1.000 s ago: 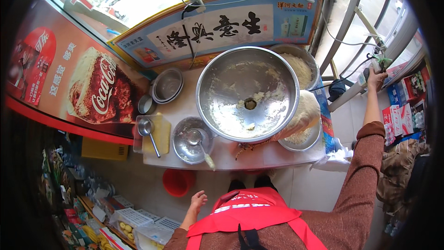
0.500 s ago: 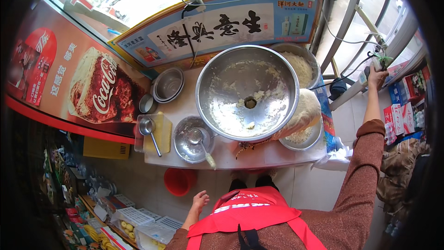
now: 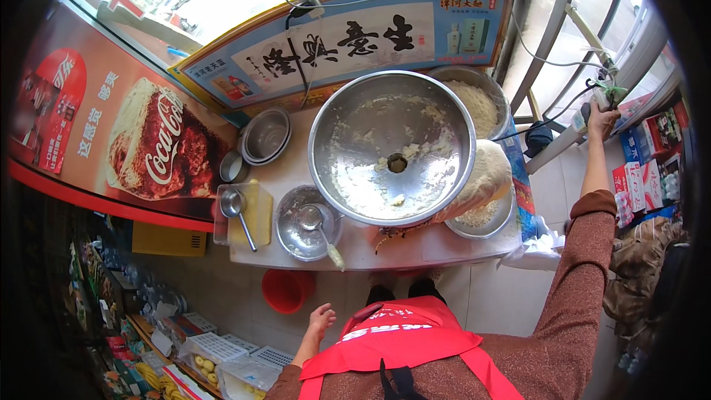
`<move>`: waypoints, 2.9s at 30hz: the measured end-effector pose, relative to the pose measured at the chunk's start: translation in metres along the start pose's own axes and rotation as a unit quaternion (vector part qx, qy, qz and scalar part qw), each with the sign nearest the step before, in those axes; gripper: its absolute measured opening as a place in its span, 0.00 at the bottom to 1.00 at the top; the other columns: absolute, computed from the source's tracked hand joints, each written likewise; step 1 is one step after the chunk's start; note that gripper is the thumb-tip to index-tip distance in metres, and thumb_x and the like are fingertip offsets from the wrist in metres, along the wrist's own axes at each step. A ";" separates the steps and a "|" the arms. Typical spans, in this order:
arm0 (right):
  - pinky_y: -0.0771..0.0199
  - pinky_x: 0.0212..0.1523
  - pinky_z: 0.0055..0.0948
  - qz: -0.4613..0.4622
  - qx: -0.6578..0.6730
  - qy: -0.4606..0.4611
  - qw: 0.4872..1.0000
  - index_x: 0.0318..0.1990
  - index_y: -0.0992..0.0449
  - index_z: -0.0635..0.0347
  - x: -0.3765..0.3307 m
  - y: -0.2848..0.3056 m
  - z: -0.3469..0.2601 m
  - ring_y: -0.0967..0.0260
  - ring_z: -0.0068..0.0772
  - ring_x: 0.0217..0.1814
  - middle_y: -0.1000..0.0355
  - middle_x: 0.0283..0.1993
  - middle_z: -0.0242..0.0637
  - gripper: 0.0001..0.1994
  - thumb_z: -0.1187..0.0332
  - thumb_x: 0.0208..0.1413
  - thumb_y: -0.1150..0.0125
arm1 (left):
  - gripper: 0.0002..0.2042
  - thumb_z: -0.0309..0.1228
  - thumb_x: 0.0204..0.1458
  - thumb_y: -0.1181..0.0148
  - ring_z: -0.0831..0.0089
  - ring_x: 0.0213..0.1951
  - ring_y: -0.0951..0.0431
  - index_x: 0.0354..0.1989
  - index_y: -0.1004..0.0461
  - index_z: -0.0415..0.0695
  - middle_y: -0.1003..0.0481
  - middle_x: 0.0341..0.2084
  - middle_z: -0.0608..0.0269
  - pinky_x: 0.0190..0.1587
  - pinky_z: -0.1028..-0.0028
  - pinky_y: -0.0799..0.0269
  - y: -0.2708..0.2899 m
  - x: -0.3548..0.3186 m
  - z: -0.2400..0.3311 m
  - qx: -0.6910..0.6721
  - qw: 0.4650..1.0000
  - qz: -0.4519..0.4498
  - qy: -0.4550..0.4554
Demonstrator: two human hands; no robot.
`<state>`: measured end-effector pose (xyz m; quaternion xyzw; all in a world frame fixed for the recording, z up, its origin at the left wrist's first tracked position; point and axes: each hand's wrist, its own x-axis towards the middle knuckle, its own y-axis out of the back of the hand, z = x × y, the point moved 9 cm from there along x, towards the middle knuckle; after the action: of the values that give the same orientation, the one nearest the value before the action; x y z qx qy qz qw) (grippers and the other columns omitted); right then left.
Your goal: The person operates a grinding machine to process soybeans into a paste. They add soybeans and water to the machine, stir the mixture, and then scoop the resulting paste into a plastic bag for packaging.
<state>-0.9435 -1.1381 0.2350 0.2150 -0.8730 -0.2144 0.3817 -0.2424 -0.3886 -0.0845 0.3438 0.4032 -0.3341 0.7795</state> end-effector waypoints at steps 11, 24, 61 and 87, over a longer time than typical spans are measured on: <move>0.33 0.54 0.46 0.007 -0.005 0.004 1.000 0.54 0.41 0.67 -0.001 0.001 -0.002 0.33 0.57 0.54 0.32 0.52 0.57 0.39 0.46 0.42 0.34 | 0.23 0.27 0.52 0.42 0.75 0.33 0.22 0.59 0.33 0.43 0.23 0.39 0.63 0.30 0.77 0.28 0.000 0.001 0.003 0.003 1.000 -0.002 -0.008; 0.33 0.52 0.47 0.022 -0.048 0.029 0.998 0.51 0.37 0.72 0.016 -0.026 0.023 0.32 0.59 0.52 0.32 0.48 0.60 0.41 0.41 0.43 0.34 | 0.23 0.28 0.53 0.42 0.76 0.32 0.23 0.60 0.33 0.44 0.23 0.38 0.64 0.30 0.77 0.29 -0.001 0.007 -0.008 -0.006 1.000 -0.002 -0.006; 0.29 0.46 0.51 -0.020 -0.090 0.005 0.996 0.53 0.40 0.63 -0.002 -0.005 0.001 0.29 0.58 0.49 0.30 0.50 0.55 0.33 0.45 0.51 0.42 | 0.22 0.29 0.54 0.42 0.78 0.32 0.23 0.60 0.32 0.45 0.22 0.39 0.65 0.31 0.77 0.29 -0.005 0.003 -0.003 0.019 1.000 0.002 -0.015; 0.30 0.50 0.50 -0.009 -0.046 0.022 0.999 0.54 0.41 0.65 -0.001 -0.014 0.012 0.32 0.57 0.54 0.32 0.53 0.55 0.32 0.47 0.52 0.43 | 0.23 0.29 0.53 0.42 0.77 0.32 0.23 0.59 0.32 0.44 0.23 0.39 0.65 0.30 0.78 0.29 -0.010 0.006 0.008 0.024 0.999 -0.018 -0.023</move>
<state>-0.9493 -1.1466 0.2193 0.2099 -0.8515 -0.2528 0.4087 -0.2440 -0.4022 -0.0888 0.3478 0.3832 -0.3652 0.7739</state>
